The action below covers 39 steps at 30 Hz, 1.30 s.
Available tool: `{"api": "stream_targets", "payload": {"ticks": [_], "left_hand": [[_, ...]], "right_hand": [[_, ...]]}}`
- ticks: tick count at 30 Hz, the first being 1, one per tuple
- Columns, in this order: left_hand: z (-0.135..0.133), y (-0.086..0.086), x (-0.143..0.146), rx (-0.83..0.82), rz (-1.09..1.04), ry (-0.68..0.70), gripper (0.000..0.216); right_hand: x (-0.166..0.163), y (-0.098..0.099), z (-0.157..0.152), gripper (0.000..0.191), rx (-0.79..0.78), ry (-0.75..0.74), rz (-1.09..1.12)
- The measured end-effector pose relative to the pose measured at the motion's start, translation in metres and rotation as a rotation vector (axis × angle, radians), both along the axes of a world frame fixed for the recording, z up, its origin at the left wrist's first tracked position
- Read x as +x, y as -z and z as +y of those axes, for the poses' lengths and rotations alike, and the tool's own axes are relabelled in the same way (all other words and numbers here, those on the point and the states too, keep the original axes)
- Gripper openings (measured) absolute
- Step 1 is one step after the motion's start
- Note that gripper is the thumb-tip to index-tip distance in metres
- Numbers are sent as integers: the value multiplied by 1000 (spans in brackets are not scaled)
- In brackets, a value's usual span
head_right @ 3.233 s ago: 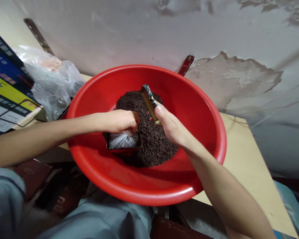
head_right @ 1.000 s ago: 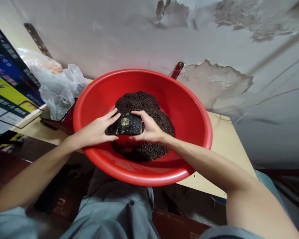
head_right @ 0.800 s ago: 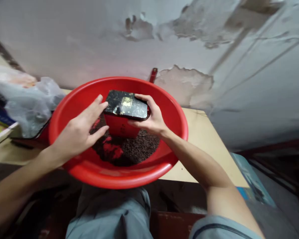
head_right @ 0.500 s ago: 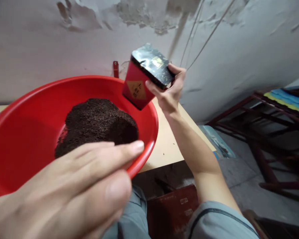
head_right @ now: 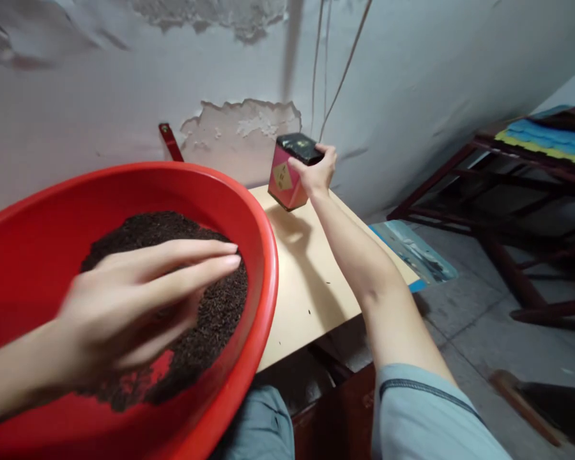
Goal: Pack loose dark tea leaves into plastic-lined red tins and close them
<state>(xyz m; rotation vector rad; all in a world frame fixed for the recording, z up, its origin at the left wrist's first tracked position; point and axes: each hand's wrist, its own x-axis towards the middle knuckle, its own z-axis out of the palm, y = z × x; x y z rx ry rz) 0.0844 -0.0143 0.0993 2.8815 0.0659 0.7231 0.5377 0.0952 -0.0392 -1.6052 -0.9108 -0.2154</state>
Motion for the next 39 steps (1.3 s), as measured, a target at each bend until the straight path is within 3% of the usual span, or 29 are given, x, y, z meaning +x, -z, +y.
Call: {"api": "stream_targets", "payload": {"ticks": [2,5,8,10,12,15,18,21,27,32,36,39], "left_hand": [[20,23,28,16,45,28,41],[36,58,59,21,225,95,49],[36,82,77,23,323,159,61],[32,89,85,36,313,186,60],[29,91,90,42,277,199,55],[28,93,95,27,235,206,49],[28,94,98,16,219,202,46],[27,96,99,13,211,196,41],[25,102,99,21,155,192,36],[22,105,102,43,172,161,37],[23,105,102,69,225,152,43],[27,98,93,115,330,150,50]], "right_hand": [[-1,17,11,79,-26,20,77],[11,37,26,86,-69,-126,189],[37,47,37,112,-109,-342,289],[48,52,41,129,-115,-402,292],[44,63,44,129,-121,-283,208],[10,91,48,117,-196,46,14],[-30,121,63,127,-347,162,3],[-46,133,86,124,-415,213,67],[-45,114,121,121,-644,59,83],[-56,82,109,126,-915,-70,103],[-52,27,87,110,-945,-118,84],[-67,-28,69,85,-741,-104,-88]]}}
